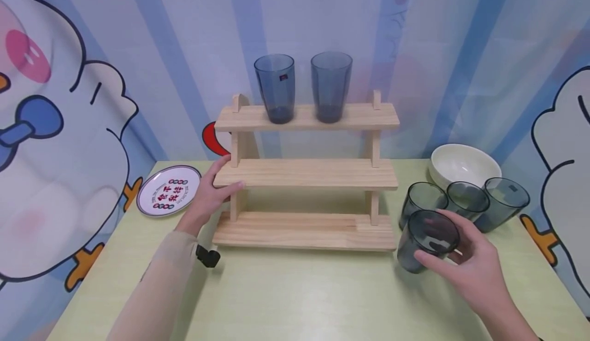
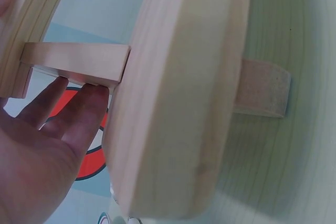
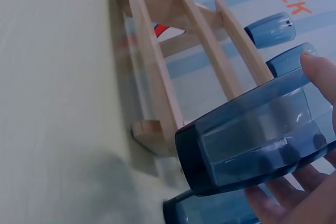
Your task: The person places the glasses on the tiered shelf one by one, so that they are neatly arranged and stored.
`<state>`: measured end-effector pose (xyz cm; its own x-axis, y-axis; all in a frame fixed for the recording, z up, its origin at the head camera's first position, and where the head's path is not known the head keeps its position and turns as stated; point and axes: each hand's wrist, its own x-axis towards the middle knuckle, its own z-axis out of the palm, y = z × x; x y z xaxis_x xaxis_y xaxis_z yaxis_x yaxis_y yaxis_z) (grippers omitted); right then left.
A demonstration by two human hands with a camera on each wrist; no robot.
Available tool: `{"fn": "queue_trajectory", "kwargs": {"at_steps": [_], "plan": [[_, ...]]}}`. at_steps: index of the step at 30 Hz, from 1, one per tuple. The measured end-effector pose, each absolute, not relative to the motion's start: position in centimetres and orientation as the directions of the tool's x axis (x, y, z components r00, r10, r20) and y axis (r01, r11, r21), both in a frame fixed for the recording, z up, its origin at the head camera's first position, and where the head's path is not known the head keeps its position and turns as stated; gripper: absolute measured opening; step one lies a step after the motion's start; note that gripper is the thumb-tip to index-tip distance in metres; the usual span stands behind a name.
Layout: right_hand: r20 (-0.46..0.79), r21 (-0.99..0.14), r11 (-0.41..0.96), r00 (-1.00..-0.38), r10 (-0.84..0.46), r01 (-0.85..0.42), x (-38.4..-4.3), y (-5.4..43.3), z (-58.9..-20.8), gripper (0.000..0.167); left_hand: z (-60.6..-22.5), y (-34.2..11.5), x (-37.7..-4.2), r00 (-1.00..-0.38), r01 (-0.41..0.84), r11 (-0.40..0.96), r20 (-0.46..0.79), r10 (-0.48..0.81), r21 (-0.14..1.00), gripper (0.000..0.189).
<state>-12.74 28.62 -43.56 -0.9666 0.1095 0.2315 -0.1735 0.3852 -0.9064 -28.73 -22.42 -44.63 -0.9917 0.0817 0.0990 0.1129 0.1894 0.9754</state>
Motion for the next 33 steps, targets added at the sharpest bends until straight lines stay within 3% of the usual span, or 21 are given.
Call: {"fn": "queue_trajectory", "kwargs": {"at_steps": [8,14,19,33], "plan": [[0.212,-0.944,0.273,-0.975,0.071,-0.186,-13.4,27.3,-41.6,0.080,-44.6,-22.4,-28.7,-0.992,0.105,0.188,0.090,0.087,0.977,0.081],[0.255,-0.928,0.293,-0.966,0.050,-0.230,-14.6,25.3,-40.2,0.076,-44.5,-22.4,-28.6,-0.992,0.102,0.180,0.086,0.092,0.978,0.082],[0.289,-0.942,0.172,-0.957,-0.027,-0.290,-15.9,23.4,-38.9,0.073,-44.5,-22.3,-28.7,-0.991,0.108,0.178,0.092,0.095,0.978,0.082],[0.311,-0.934,0.145,-0.942,-0.127,-0.328,-20.4,17.9,-35.8,0.071,-44.6,-22.3,-28.7,-0.989,0.124,0.165,0.109,0.100,0.978,0.082]]}}
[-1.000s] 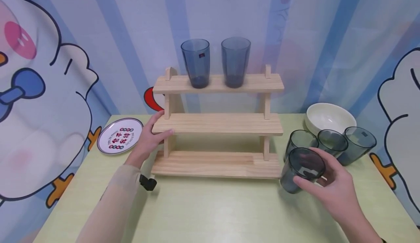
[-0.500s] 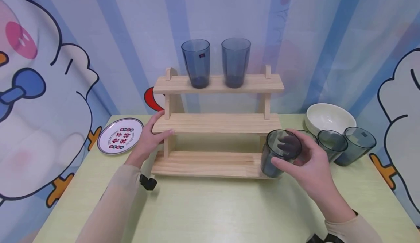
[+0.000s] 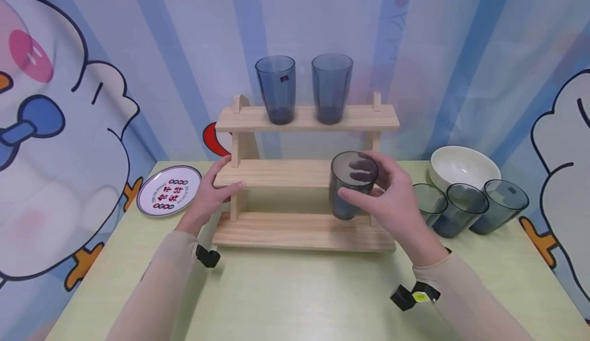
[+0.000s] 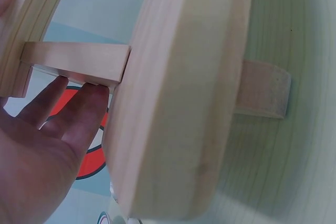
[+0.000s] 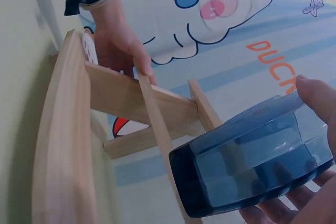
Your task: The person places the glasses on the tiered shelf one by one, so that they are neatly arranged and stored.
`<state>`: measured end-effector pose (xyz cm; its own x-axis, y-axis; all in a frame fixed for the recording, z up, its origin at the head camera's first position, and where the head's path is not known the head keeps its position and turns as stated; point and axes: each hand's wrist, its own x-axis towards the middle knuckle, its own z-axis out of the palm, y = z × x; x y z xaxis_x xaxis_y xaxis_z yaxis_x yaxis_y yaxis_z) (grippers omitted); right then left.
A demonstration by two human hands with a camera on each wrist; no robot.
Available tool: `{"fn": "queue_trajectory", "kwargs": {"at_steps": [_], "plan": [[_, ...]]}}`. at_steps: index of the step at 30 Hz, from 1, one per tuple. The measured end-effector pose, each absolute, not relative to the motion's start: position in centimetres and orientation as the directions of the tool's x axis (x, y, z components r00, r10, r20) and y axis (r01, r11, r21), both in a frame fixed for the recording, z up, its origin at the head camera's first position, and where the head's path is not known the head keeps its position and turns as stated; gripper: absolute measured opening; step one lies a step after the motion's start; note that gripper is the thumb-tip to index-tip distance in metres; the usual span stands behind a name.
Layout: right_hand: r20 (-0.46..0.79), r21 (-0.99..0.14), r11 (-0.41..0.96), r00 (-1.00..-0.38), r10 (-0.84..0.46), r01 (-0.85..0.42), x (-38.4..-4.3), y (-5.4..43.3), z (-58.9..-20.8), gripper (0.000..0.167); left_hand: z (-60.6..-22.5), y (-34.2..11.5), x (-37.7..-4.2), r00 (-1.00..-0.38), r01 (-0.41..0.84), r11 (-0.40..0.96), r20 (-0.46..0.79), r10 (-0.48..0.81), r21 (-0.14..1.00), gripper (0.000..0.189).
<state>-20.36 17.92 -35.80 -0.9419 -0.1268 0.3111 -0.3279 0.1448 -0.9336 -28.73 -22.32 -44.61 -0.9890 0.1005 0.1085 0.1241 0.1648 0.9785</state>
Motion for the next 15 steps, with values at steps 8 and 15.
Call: {"fn": "queue_trajectory", "kwargs": {"at_steps": [8,15], "plan": [[0.321,-0.935,0.111,-0.936,-0.146,-0.338,-22.7,14.7,-34.3,0.071,-44.6,-22.3,-28.7,-0.986,0.143,0.130,0.130,0.103,0.981,0.082],[0.331,-0.926,0.134,-0.930,-0.158,-0.352,-24.8,11.9,-33.9,0.074,-44.5,-22.4,-28.7,-0.987,0.138,0.148,0.125,0.098,0.979,0.082]]}}
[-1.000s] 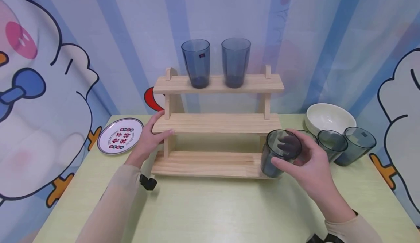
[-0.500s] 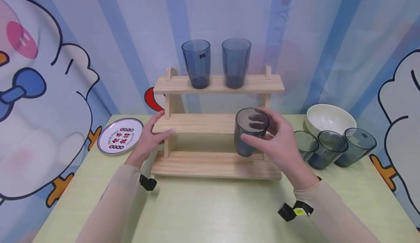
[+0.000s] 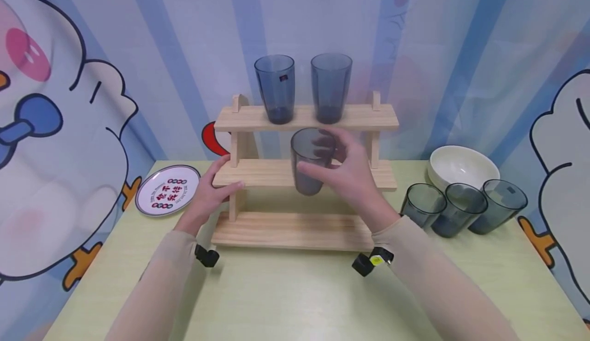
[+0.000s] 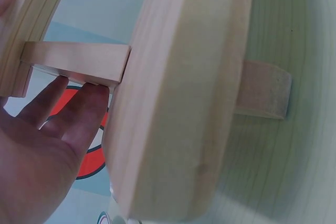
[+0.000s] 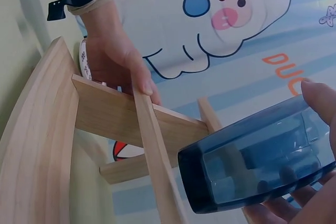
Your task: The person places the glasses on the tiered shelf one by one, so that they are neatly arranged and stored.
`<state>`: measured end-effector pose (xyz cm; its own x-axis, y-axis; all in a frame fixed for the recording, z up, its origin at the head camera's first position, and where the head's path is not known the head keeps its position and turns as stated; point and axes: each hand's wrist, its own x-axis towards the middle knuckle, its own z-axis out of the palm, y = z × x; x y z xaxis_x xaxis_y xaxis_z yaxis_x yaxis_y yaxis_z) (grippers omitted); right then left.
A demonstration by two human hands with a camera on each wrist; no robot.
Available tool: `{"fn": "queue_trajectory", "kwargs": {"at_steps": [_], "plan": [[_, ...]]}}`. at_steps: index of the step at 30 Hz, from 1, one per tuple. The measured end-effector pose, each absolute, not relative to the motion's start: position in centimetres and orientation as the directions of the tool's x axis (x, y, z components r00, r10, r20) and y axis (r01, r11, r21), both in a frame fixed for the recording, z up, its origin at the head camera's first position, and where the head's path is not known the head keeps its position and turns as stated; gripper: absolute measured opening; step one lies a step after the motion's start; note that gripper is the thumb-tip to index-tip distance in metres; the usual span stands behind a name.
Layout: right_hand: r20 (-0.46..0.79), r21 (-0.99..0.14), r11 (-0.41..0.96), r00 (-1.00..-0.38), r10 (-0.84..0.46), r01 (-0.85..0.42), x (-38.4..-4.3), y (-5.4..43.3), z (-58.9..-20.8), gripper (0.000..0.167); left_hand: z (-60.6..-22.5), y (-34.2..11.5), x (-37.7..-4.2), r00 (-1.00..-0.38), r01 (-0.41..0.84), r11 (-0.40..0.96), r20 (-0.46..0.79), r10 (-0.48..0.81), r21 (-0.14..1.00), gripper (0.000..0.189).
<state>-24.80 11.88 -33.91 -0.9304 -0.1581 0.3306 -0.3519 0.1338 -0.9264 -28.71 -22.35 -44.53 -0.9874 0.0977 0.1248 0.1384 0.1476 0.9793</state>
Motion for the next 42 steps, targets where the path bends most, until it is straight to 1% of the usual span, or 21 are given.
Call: {"fn": "queue_trajectory", "kwargs": {"at_steps": [4,9,14,21,30,36,42], "plan": [[0.335,-0.922,0.143,-0.926,-0.174,-0.360,-26.0,10.3,-34.0,0.077,-44.5,-22.4,-28.7,-0.988,0.140,0.148,0.127,0.091,0.979,0.082],[0.349,-0.919,0.122,-0.918,-0.187,-0.374,-27.2,8.8,-34.4,0.078,-44.6,-22.4,-28.8,-0.988,0.140,0.155,0.127,0.090,0.978,0.082],[0.354,-0.917,0.124,-0.916,-0.191,-0.380,-28.0,7.5,-34.6,0.074,-44.6,-22.4,-28.8,-0.988,0.140,0.152,0.128,0.089,0.978,0.082],[0.347,-0.916,0.141,-0.918,-0.191,-0.375,-28.7,6.3,-34.4,0.078,-44.7,-22.3,-28.9,-0.988,0.139,0.145,0.127,0.089,0.980,0.081],[0.309,-0.919,0.191,-0.931,-0.194,-0.345,-28.8,5.6,-34.1,0.077,-45.0,-22.3,-28.9,-0.989,0.136,0.156,0.123,0.087,0.978,0.081],[0.262,-0.930,0.205,-0.942,-0.210,-0.304,-29.1,5.7,-33.9,0.080,-45.0,-22.4,-29.0,-0.988,0.142,0.160,0.129,0.089,0.977,0.080],[0.248,-0.927,0.223,-0.939,-0.237,-0.301,-29.5,6.1,-33.9,0.083,-45.0,-22.4,-29.0,-0.989,0.134,0.156,0.122,0.087,0.979,0.080]]}}
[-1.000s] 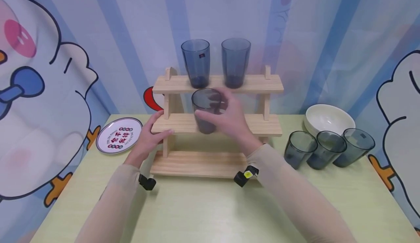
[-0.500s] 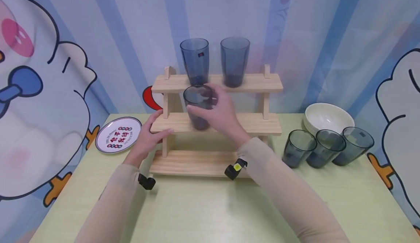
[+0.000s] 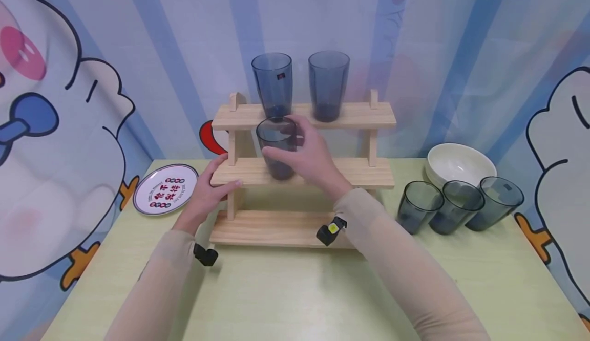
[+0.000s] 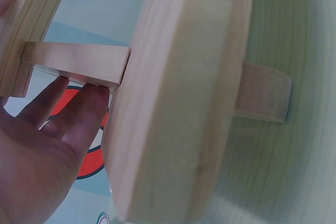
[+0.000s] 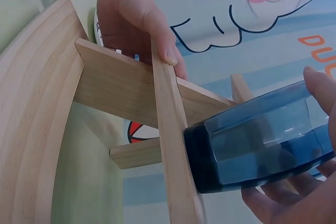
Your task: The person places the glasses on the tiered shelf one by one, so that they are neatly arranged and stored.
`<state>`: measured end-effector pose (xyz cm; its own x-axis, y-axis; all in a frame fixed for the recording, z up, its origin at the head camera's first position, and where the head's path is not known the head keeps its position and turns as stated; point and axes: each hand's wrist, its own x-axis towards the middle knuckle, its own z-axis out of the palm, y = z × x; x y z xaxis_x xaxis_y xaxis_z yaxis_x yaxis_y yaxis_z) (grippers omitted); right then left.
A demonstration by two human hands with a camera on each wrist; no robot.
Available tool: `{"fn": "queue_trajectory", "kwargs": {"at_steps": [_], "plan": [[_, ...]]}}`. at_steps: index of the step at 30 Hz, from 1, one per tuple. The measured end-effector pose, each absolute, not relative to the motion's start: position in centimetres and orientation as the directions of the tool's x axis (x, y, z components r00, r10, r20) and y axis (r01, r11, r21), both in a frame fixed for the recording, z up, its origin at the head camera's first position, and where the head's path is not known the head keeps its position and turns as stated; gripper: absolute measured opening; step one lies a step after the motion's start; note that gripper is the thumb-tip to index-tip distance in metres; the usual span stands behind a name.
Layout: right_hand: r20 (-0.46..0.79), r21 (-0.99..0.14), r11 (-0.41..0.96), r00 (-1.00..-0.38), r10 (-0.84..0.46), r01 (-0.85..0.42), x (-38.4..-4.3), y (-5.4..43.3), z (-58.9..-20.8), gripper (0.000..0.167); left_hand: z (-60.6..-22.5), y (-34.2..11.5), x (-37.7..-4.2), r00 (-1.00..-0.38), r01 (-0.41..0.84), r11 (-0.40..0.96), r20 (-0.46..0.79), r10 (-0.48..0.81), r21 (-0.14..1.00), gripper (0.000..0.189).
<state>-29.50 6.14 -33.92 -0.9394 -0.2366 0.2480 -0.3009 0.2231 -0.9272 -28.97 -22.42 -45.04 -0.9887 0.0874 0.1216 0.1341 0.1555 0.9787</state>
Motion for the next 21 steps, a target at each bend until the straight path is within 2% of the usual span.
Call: {"fn": "queue_trajectory", "kwargs": {"at_steps": [13,21], "plan": [[0.251,-0.918,0.247,-0.936,-0.249,-0.311,-29.69,6.25,-34.19,0.083,-45.02,-22.54,-28.95,-0.989,0.130,0.164,0.117,0.086,0.978,0.081],[0.197,-0.927,0.254,-0.935,-0.294,-0.275,-29.26,7.01,-34.06,0.092,-44.87,-22.39,-28.89,-0.990,0.126,0.151,0.114,0.086,0.981,0.080]]}}
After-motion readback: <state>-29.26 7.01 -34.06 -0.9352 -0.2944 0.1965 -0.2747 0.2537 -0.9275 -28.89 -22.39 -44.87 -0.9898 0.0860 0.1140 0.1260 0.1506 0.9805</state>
